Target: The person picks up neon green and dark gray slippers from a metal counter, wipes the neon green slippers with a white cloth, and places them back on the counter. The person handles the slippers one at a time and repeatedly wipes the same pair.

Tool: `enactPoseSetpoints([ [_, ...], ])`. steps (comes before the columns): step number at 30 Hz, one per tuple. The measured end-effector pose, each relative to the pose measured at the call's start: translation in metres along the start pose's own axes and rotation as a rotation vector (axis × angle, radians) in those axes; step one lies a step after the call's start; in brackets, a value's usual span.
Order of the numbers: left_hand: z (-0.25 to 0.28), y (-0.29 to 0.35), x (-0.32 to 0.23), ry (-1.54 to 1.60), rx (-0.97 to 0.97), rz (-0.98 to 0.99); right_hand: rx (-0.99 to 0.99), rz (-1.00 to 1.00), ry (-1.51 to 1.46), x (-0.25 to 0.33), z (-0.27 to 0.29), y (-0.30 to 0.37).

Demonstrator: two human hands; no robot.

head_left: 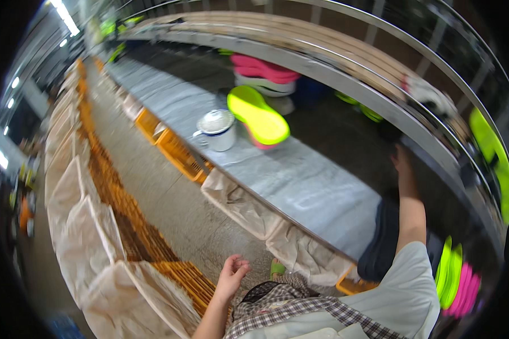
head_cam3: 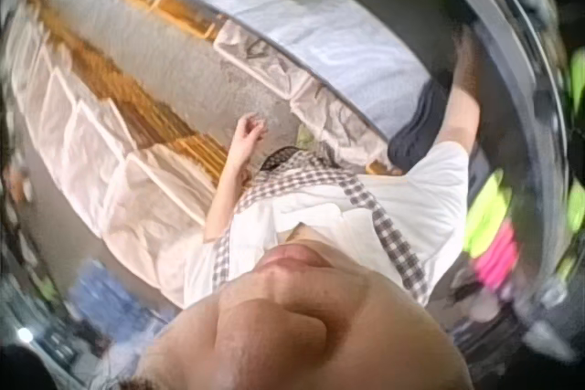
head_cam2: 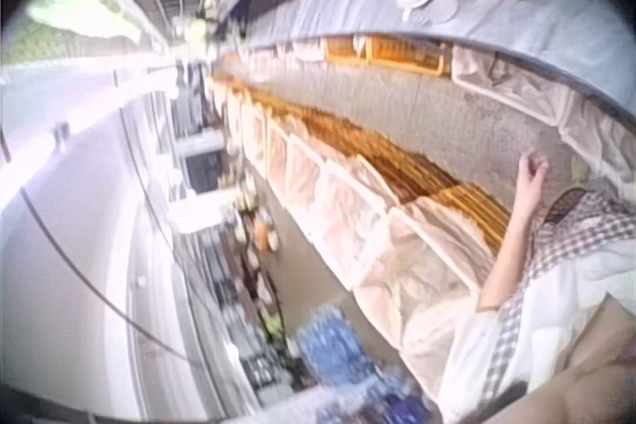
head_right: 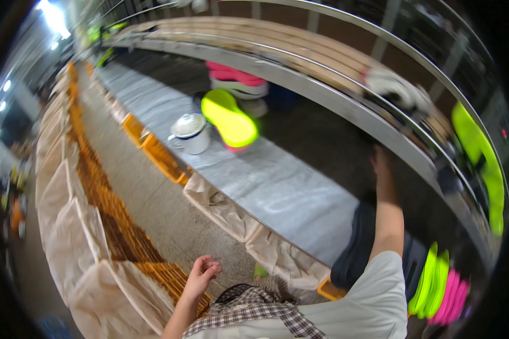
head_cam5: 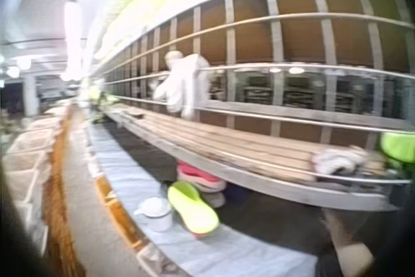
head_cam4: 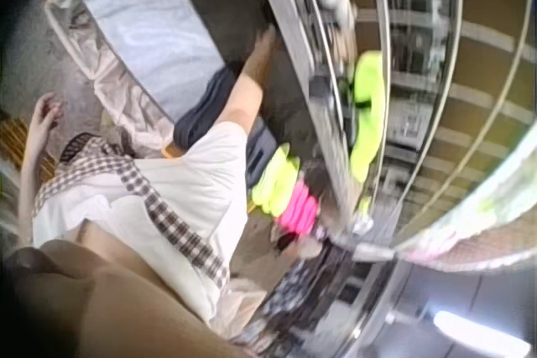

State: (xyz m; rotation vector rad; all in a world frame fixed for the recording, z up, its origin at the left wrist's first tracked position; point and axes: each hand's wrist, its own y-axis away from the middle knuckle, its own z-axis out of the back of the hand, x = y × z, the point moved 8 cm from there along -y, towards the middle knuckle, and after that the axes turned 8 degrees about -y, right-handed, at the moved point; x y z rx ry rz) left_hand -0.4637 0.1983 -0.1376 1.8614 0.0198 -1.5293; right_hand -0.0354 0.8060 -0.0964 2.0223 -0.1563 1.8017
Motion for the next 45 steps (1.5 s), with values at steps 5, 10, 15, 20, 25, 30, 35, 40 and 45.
enactPoseSetpoints([
  [5, 0.018, 0.002, 0.008, -0.025, -0.083, 0.134, 0.166, -0.039, -0.517, -0.047, -0.016, -0.134],
  [10, 0.018, -0.010, 0.011, 0.014, -0.057, 0.109, 0.250, 0.127, -0.540, -0.057, -0.012, -0.194],
  [15, 0.022, -0.030, 0.005, -0.117, 0.042, -0.008, 0.248, -0.086, -0.622, -0.005, -0.008, -0.124],
  [20, 0.039, -0.042, -0.009, -0.160, 0.179, -0.068, 0.259, -0.355, -0.741, 0.054, 0.003, 0.090],
  [25, 0.051, -0.039, -0.054, -0.226, 0.358, -0.273, 0.638, -0.280, -0.608, 0.060, 0.006, 0.363],
  [30, 0.051, -0.002, -0.119, -0.001, 0.529, -0.497, 0.909, -0.258, -0.479, 0.028, -0.051, 0.546],
  [35, 0.081, 0.006, -0.152, 0.425, 0.367, -0.289, 1.176, 0.133, 0.157, -0.014, -0.133, 0.659],
  [40, 0.136, -0.012, -0.152, 0.749, 0.263, -0.274, 1.468, 0.480, 0.404, -0.032, -0.171, 0.734],
  [45, 0.138, -0.017, -0.136, 1.002, 0.499, -0.250, 1.543, 0.641, 0.407, -0.024, -0.190, 0.755],
])
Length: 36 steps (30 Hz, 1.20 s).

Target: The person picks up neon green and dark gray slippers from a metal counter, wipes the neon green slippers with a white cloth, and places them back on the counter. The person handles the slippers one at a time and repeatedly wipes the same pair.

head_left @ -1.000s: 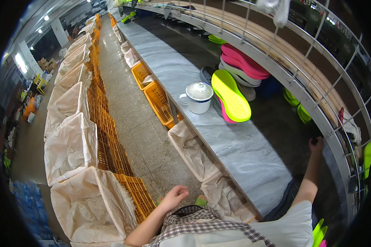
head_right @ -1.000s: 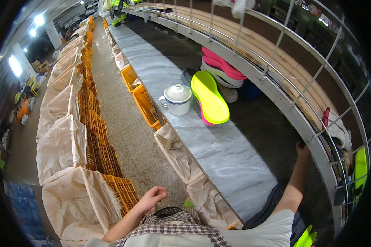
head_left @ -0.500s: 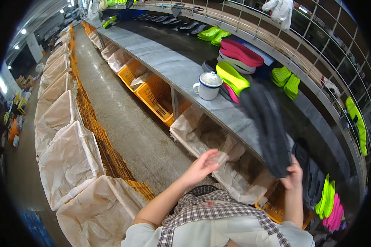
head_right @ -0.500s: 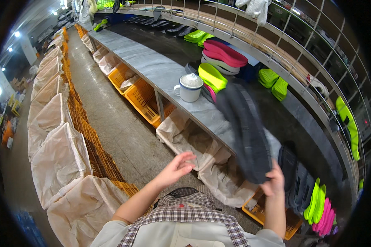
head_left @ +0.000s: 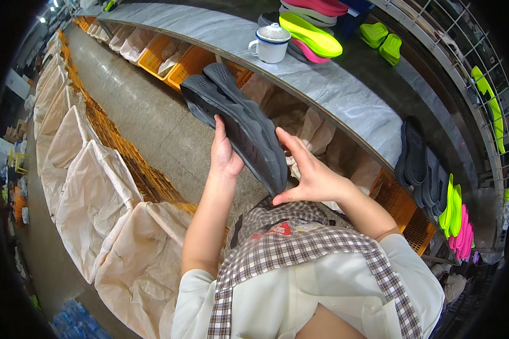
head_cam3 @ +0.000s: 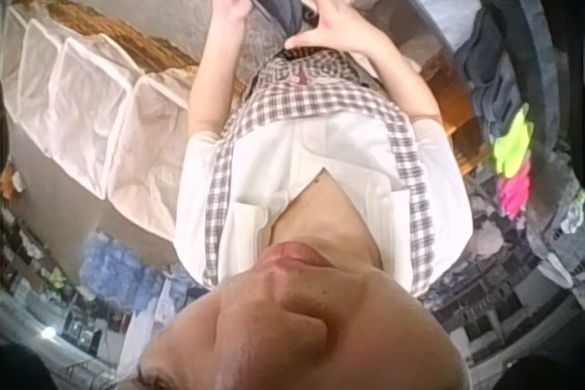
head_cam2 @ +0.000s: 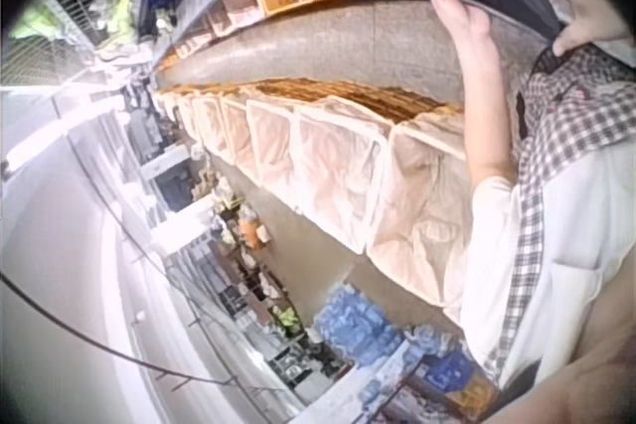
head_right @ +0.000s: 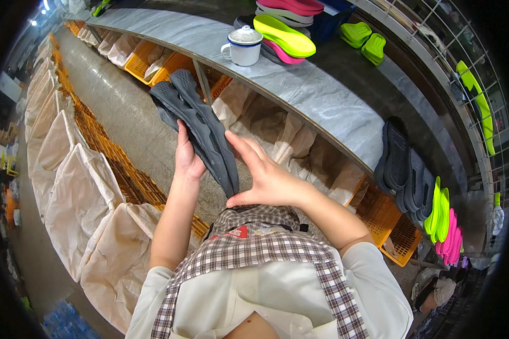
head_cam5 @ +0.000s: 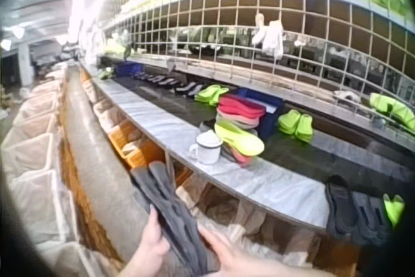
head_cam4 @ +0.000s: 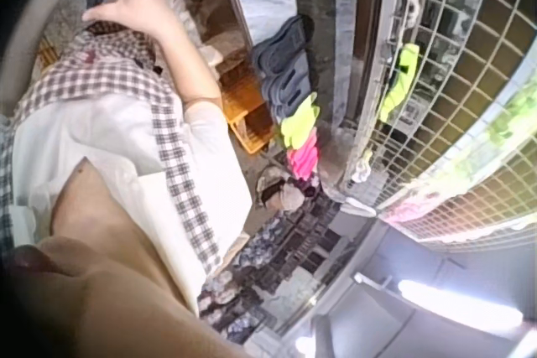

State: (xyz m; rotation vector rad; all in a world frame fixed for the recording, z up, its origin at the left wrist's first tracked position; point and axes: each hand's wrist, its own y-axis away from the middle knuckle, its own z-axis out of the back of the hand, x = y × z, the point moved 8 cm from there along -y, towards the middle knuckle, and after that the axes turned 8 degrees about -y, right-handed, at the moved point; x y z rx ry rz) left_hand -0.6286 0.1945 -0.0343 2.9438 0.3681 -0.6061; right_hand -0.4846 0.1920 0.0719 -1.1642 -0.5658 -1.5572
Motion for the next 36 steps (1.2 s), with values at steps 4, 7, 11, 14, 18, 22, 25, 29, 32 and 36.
enactPoseSetpoints([
  [4, 0.001, 0.001, 0.009, 0.145, 0.084, 0.037, 0.025, 0.110, 0.007, 0.011, -0.003, -0.007],
  [7, 0.008, -0.001, 0.013, 0.108, 0.070, 0.070, 0.018, 0.127, -0.001, 0.011, -0.002, -0.010],
  [11, 0.014, -0.006, 0.013, 0.130, 0.063, 0.062, 0.041, 0.114, -0.004, 0.004, -0.001, -0.010],
  [14, 0.008, -0.007, 0.009, 0.143, 0.136, 0.032, 0.066, 0.102, -0.031, -0.002, 0.000, -0.008],
  [18, 0.001, -0.007, 0.004, 0.055, 0.172, -0.028, 0.055, 0.072, -0.249, -0.012, 0.005, -0.009],
  [22, -0.004, -0.004, 0.000, -0.098, 0.098, -0.072, -0.066, -0.116, -0.577, -0.033, 0.017, -0.018],
  [25, -0.023, 0.002, 0.001, -0.234, 0.232, -0.050, -0.093, -0.099, -0.624, -0.033, 0.026, -0.031],
  [29, -0.028, 0.007, -0.002, -0.308, 0.209, -0.105, -0.101, -0.107, -0.616, -0.031, 0.026, -0.043],
  [32, -0.024, 0.008, -0.005, -0.351, 0.160, -0.145, -0.030, -0.068, -0.630, -0.025, 0.017, -0.046],
  [36, -0.015, 0.013, -0.010, -0.524, 0.075, -0.210, -0.059, -0.070, -0.444, -0.025, 0.015, -0.044],
])
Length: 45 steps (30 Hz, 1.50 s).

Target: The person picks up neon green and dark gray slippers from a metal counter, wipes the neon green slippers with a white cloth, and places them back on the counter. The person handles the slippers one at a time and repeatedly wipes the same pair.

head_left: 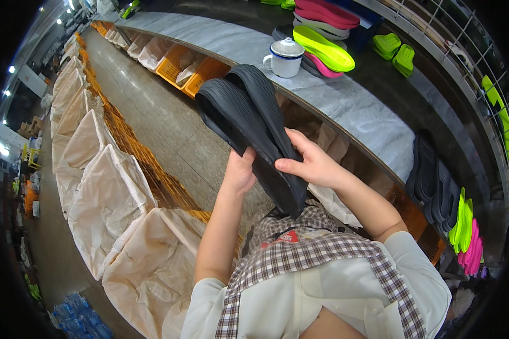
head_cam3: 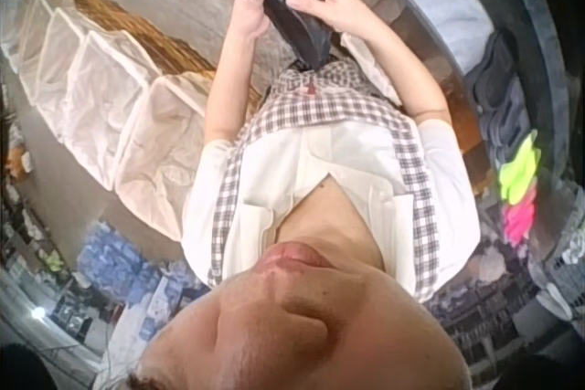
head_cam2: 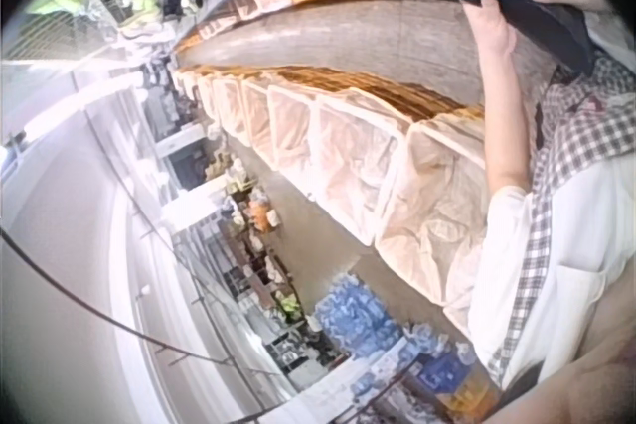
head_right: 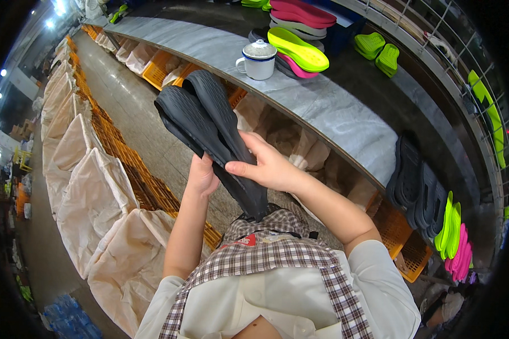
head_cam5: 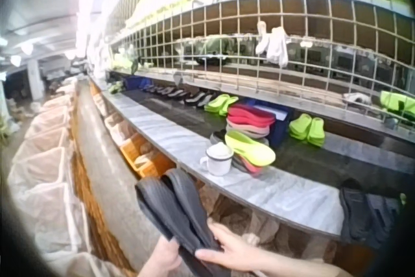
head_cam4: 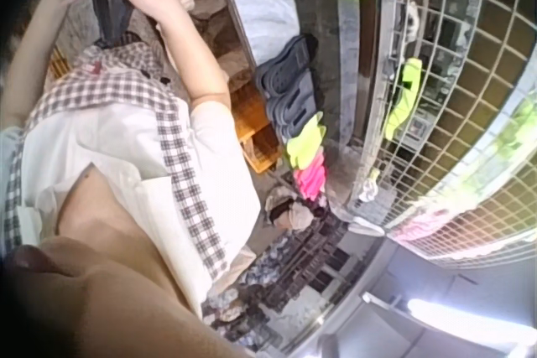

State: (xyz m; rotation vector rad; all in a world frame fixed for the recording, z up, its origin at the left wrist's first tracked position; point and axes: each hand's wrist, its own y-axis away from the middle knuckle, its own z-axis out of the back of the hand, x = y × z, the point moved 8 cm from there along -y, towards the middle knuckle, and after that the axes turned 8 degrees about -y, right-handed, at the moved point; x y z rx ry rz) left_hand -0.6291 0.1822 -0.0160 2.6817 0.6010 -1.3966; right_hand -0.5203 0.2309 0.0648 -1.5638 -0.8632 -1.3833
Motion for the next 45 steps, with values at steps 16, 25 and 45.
enactPoseSetpoints([
  [16, 0.018, 0.004, -0.009, -0.433, -0.153, -0.078, 0.031, 0.149, 0.366, -0.004, 0.011, 0.008],
  [25, -0.022, 0.022, 0.009, 0.073, -0.009, 0.084, -0.069, 0.618, 0.657, -0.005, 0.016, 0.008],
  [45, -0.010, 0.024, 0.032, 0.270, 0.012, 0.245, -0.208, -0.077, -0.382, -0.039, 0.009, 0.054],
])
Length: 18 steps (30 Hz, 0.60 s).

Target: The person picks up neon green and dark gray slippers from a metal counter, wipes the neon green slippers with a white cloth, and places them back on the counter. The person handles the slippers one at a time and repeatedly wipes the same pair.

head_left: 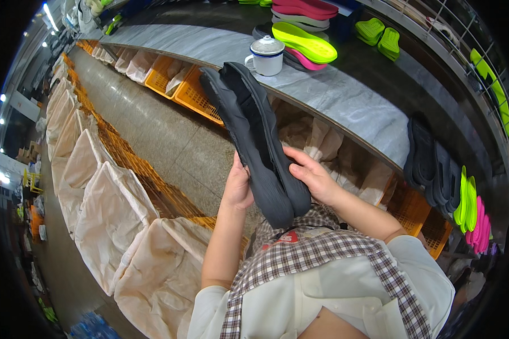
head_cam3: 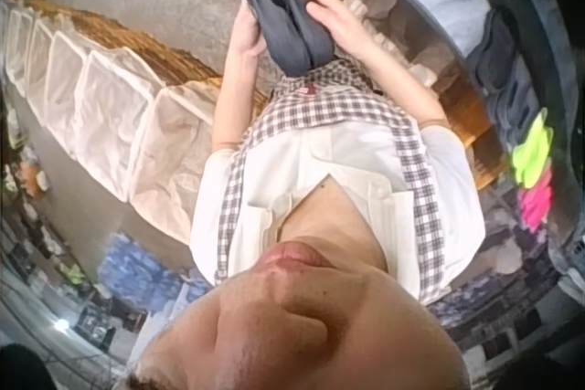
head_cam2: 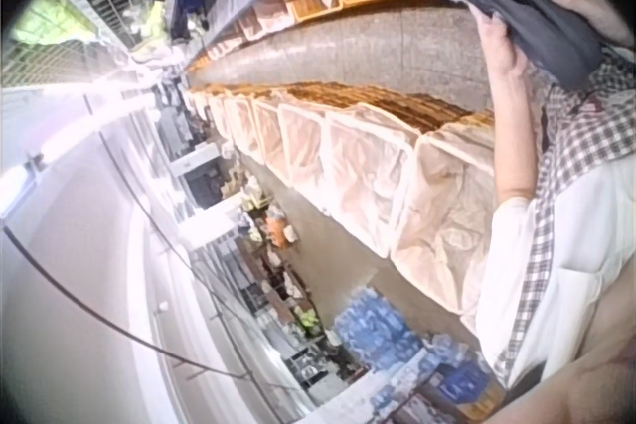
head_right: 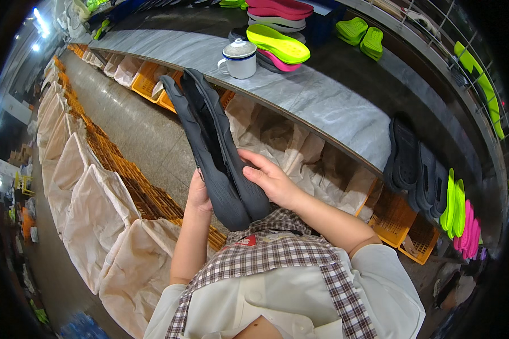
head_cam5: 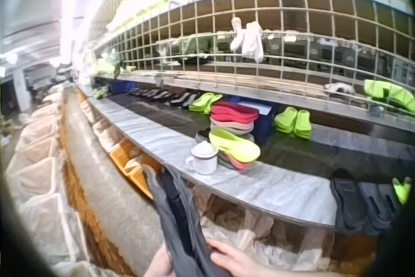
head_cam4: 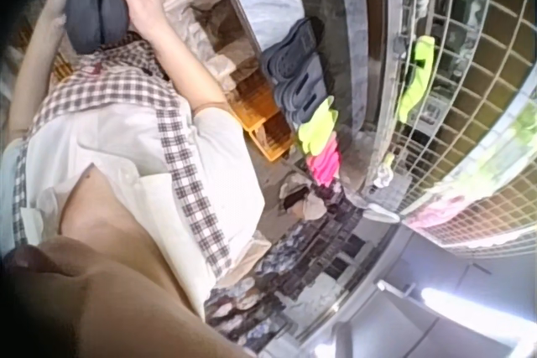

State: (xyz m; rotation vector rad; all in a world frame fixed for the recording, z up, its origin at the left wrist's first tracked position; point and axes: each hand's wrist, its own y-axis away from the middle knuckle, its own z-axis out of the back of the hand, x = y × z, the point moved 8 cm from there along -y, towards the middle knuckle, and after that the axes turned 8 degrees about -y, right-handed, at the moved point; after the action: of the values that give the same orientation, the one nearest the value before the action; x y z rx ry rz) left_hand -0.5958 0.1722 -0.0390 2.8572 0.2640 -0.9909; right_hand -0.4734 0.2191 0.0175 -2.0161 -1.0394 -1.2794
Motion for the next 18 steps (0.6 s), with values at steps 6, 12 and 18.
enactPoseSetpoints([
  [6, -0.012, 0.000, 0.002, 0.050, 0.153, -0.035, -0.026, 0.067, 0.125, 0.006, 0.002, 0.004],
  [12, -0.012, 0.000, 0.003, 0.066, 0.116, -0.042, -0.030, 0.069, 0.061, 0.007, 0.000, 0.007],
  [18, -0.021, -0.001, 0.005, 0.092, 0.154, -0.024, -0.045, 0.017, 0.052, 0.009, 0.003, 0.011],
])
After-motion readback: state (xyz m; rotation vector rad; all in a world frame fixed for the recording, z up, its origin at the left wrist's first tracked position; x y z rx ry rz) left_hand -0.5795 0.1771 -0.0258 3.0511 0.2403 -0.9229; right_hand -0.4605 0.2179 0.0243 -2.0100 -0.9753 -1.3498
